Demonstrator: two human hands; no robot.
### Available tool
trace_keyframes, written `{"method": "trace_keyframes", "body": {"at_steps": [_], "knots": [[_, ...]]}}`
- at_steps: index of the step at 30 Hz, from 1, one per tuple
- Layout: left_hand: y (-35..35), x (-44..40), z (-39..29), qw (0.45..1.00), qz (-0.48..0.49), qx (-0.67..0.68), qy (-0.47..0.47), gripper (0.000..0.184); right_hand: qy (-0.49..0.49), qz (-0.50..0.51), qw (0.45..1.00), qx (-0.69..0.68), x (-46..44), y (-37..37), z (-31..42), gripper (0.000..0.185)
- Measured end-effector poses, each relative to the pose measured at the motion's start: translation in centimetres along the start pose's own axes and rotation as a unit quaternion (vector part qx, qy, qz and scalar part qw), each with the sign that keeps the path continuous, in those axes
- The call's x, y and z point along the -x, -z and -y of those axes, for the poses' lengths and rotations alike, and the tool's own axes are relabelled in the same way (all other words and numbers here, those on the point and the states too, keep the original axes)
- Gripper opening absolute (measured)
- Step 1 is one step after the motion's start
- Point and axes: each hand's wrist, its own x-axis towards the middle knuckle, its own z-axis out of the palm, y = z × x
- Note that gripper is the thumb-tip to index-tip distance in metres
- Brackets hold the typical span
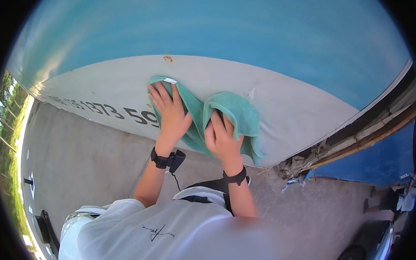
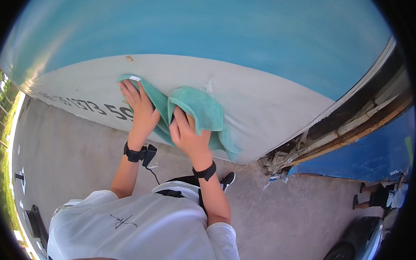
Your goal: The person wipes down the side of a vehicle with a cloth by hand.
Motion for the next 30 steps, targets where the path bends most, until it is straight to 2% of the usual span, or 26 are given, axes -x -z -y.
{"method": "trace_keyframes", "body": {"at_steps": [1,4,7,10,13,14,17,20,22,24,27,30], "knots": [[0.0,0.1,0.2,1.0,0.001,-0.003,-0.002,0.082,0.026,0.044,0.999,-0.008,0.2,-0.2,0.2,0.034],[-0.4,0.0,0.6,1.0,-0.001,-0.012,-0.007,0.083,0.028,0.007,1.0,0.004,1.0,-0.4,-1.4,0.036],[0.0,0.1,0.4,1.0,0.001,-0.017,-0.002,0.084,-0.053,-0.033,0.997,0.047,1.3,0.8,-2.8,0.036],[0.1,0.1,0.2,1.0,0.007,-0.014,0.006,0.084,-0.074,-0.104,0.99,0.052,0.4,1.2,-2.7,0.035],[-0.3,0.2,0.3,1.0,0.002,-0.021,0.006,0.085,-0.055,-0.058,0.997,-0.001,-0.7,0.8,-0.5,0.032],[-0.5,0.1,0.3,1.0,0.0,-0.021,0.008,0.086,0.003,-0.014,1.0,0.015,-1.0,0.6,0.1,0.03],[-0.2,0.2,0.1,0.999,0.012,-0.036,0.015,0.091,0.037,0.022,0.999,0.009,-0.9,0.4,0.1,0.032],[-0.1,0.0,0.0,0.999,0.019,-0.038,0.012,0.093,-0.091,-0.107,0.99,0.024,-0.5,1.1,-1.8,0.038],[-0.2,0.2,0.0,0.999,0.013,-0.038,0.009,0.093,-0.095,-0.11,0.989,0.009,-0.7,1.4,-1.6,0.04],[-0.5,0.1,-0.1,0.999,-0.002,-0.039,0.005,0.092,-0.085,-0.094,0.992,-0.008,-1.1,1.4,-0.7,0.04],[-0.9,-0.1,-0.6,0.999,-0.039,0.01,0.011,0.084,0.019,-0.007,0.999,0.031,-1.4,0.5,0.8,0.04],[-0.8,0.0,-0.9,0.999,-0.027,-0.032,0.022,0.093,-0.063,-0.014,0.998,0.018,-0.3,0.7,0.3,0.042]]}}
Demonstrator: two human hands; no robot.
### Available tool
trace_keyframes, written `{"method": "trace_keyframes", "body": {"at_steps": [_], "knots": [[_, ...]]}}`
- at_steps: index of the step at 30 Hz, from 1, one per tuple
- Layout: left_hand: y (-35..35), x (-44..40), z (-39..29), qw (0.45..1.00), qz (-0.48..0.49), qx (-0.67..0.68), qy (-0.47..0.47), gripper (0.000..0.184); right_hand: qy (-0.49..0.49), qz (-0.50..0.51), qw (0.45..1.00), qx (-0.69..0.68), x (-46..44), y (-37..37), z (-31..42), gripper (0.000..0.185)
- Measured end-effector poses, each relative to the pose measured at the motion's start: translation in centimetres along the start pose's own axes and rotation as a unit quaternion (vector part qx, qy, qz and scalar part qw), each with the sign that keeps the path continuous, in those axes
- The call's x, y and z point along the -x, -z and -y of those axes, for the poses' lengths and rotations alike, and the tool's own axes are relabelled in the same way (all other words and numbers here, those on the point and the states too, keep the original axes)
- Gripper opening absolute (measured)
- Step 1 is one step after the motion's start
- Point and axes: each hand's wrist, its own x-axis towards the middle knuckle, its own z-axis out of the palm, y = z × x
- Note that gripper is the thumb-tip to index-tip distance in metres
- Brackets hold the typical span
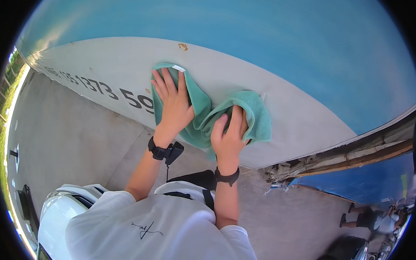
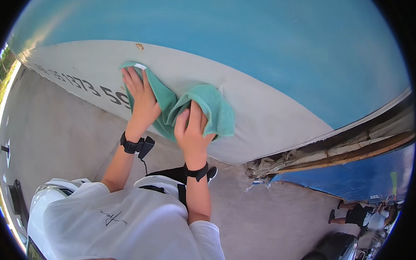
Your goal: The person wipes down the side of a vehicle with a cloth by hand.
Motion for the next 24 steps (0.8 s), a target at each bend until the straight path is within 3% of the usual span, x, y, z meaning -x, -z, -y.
{"method": "trace_keyframes", "body": {"at_steps": [2,6,10,12,15,18,21,24], "knots": [[0.4,-0.1,-0.2,1.0,0.006,0.003,0.002,0.093,-0.044,-0.004,0.999,-0.018,0.4,0.3,-1.0,0.046],[0.5,0.0,-0.6,1.0,-0.008,0.005,0.014,0.093,-0.035,-0.06,0.998,-0.012,-0.7,0.3,0.3,0.046],[0.6,-0.1,-1.5,0.995,-0.044,0.073,0.059,0.08,-0.027,0.097,0.993,-0.054,0.2,0.0,1.4,0.05],[1.0,-0.2,-1.8,0.993,-0.055,0.083,0.068,0.08,-0.043,0.098,0.993,-0.05,0.3,0.0,1.6,0.049],[1.1,-0.3,-0.9,0.995,-0.065,0.047,0.067,0.083,-0.08,0.024,0.995,-0.048,0.0,0.0,1.6,0.049],[1.6,-1.1,0.9,0.981,-0.116,0.087,0.131,0.088,-0.125,-0.043,0.991,-0.028,-0.4,0.5,0.9,0.052],[2.1,-1.9,2.8,0.964,-0.154,0.114,0.186,0.094,-0.115,0.016,0.993,-0.037,0.0,1.0,1.1,0.052],[3.1,-1.9,1.8,0.963,-0.132,0.112,0.207,0.091,-0.054,0.093,0.994,-0.03,0.9,0.3,1.6,0.054]]}}
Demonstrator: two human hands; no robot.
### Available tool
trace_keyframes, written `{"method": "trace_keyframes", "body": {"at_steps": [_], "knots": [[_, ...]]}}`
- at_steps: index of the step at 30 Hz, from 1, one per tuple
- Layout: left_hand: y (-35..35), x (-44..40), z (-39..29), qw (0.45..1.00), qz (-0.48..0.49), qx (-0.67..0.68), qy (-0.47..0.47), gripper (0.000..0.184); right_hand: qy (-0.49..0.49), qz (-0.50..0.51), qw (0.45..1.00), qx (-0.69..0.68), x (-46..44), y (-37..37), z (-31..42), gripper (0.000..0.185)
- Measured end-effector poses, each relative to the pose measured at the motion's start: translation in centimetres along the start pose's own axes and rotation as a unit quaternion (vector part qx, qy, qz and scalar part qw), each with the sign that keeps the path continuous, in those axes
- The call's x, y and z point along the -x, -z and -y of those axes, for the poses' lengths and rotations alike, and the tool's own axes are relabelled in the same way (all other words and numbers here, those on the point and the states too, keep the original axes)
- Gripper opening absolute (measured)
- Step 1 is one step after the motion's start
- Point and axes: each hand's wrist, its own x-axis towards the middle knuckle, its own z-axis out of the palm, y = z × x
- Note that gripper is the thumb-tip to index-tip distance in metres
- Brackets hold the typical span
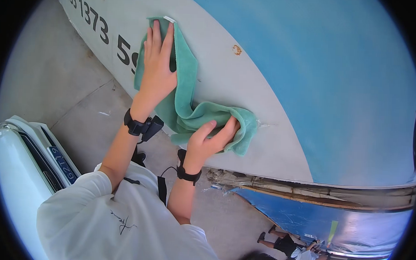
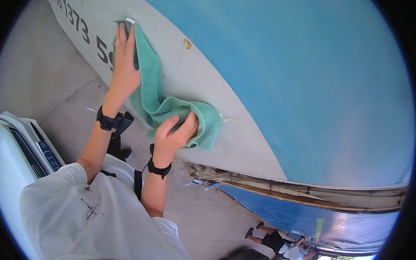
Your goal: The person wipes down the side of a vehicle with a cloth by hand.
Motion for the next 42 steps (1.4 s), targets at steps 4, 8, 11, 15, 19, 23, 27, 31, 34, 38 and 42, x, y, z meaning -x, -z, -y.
{"method": "trace_keyframes", "body": {"at_steps": [4,8,11,15,19,23,27,31,34,38,42], "knots": [[0.4,0.0,0.5,1.0,-0.002,0.02,-0.014,0.089,0.022,-0.063,0.996,0.065,0.1,0.0,-2.0,0.048],[1.6,-0.5,1.6,0.999,0.017,0.036,0.01,0.089,-0.086,-0.12,0.987,0.056,-0.2,2.4,-2.9,0.057],[1.6,-0.7,2.5,0.999,0.021,0.034,0.017,0.09,-0.073,-0.097,0.988,0.099,-0.5,2.5,-1.8,0.058],[1.2,-0.6,3.0,0.999,0.012,0.049,0.001,0.093,-0.065,-0.073,0.988,0.122,-0.4,1.8,-1.7,0.058],[0.5,-0.5,3.5,0.997,-0.003,0.07,-0.016,0.094,-0.044,-0.048,0.985,0.159,0.7,2.1,-3.5,0.057],[-0.6,0.3,4.6,0.995,-0.029,0.092,-0.026,0.088,-0.061,-0.027,0.981,0.184,2.6,1.4,-6.0,0.058],[-3.4,3.3,7.9,0.997,-0.027,0.056,-0.049,0.076,-0.094,-0.008,0.965,0.245,7.2,0.0,-11.6,0.065],[-5.3,5.2,10.3,0.995,-0.047,0.023,-0.09,0.067,-0.116,0.018,0.959,0.258,8.7,-0.1,-12.7,0.07],[-6.5,5.2,10.5,0.991,-0.099,0.018,-0.091,0.065,-0.143,0.03,0.956,0.254,9.0,-0.2,-12.3,0.073],[-7.4,5.0,10.5,0.986,-0.135,0.033,-0.092,0.065,-0.123,0.029,0.953,0.276,10.0,-0.2,-13.1,0.074],[-7.3,5.2,10.8,0.985,-0.142,0.027,-0.093,0.064,-0.17,0.021,0.954,0.246,10.8,-0.9,-13.9,0.074]]}}
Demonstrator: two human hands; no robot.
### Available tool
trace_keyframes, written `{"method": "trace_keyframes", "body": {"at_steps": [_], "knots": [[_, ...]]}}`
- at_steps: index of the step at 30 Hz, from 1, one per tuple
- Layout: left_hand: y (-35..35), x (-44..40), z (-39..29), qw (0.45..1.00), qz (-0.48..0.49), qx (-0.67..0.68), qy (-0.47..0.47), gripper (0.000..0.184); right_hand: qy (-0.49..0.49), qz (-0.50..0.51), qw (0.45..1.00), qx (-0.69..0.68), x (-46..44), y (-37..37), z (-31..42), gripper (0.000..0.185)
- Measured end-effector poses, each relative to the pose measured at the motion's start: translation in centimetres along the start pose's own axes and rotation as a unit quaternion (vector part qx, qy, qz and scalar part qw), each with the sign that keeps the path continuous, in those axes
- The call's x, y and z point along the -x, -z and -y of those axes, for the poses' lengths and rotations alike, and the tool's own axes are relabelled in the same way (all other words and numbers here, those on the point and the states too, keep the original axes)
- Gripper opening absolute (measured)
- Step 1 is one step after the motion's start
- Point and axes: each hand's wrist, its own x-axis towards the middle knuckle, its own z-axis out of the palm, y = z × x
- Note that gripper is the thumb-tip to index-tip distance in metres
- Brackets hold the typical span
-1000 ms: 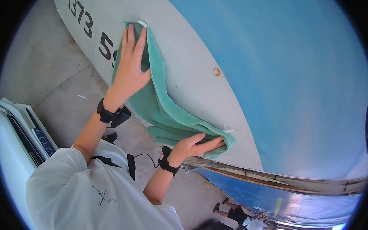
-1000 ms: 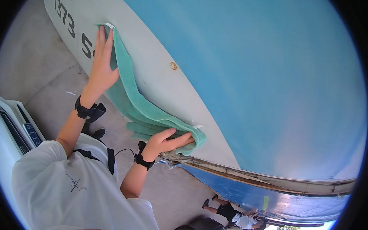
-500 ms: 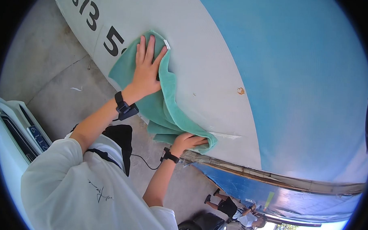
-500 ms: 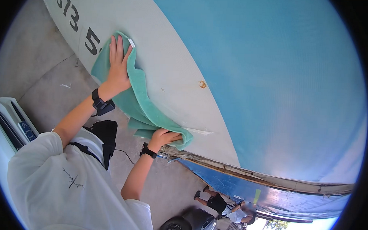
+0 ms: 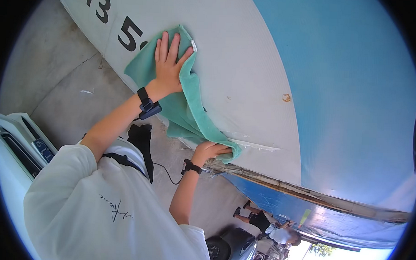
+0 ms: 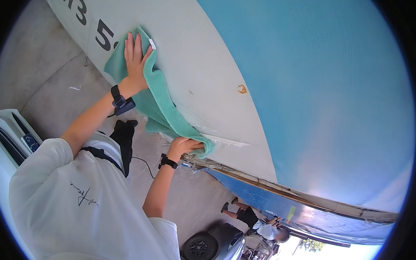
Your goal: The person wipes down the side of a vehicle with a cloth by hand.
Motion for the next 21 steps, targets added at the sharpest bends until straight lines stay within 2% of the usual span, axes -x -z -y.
{"method": "trace_keyframes", "body": {"at_steps": [4,7,13,15,17,21], "knots": [[-0.1,-0.3,-0.1,1.0,-0.006,0.001,-0.002,0.062,0.01,-0.019,1.0,0.004,0.8,-1.4,-0.3,0.073],[0.1,-0.4,-0.3,1.0,-0.004,0.004,0.0,0.062,-0.001,0.023,1.0,-0.019,1.0,-0.7,0.8,0.074],[0.4,-0.5,-0.3,1.0,0.01,0.003,0.0,0.061,0.021,0.087,0.995,0.035,-0.8,4.6,2.0,0.07],[0.5,-0.5,-0.2,1.0,0.011,0.001,0.001,0.06,0.067,0.03,0.996,0.054,-3.3,7.4,2.3,0.065],[0.7,-0.4,-0.6,1.0,0.018,0.008,0.008,0.06,0.153,-0.046,0.984,0.073,-6.4,10.2,3.0,0.062],[1.0,-0.7,-0.8,0.999,0.032,0.023,0.022,0.06,0.208,-0.101,0.971,0.056,-10.2,13.7,6.8,0.065]]}}
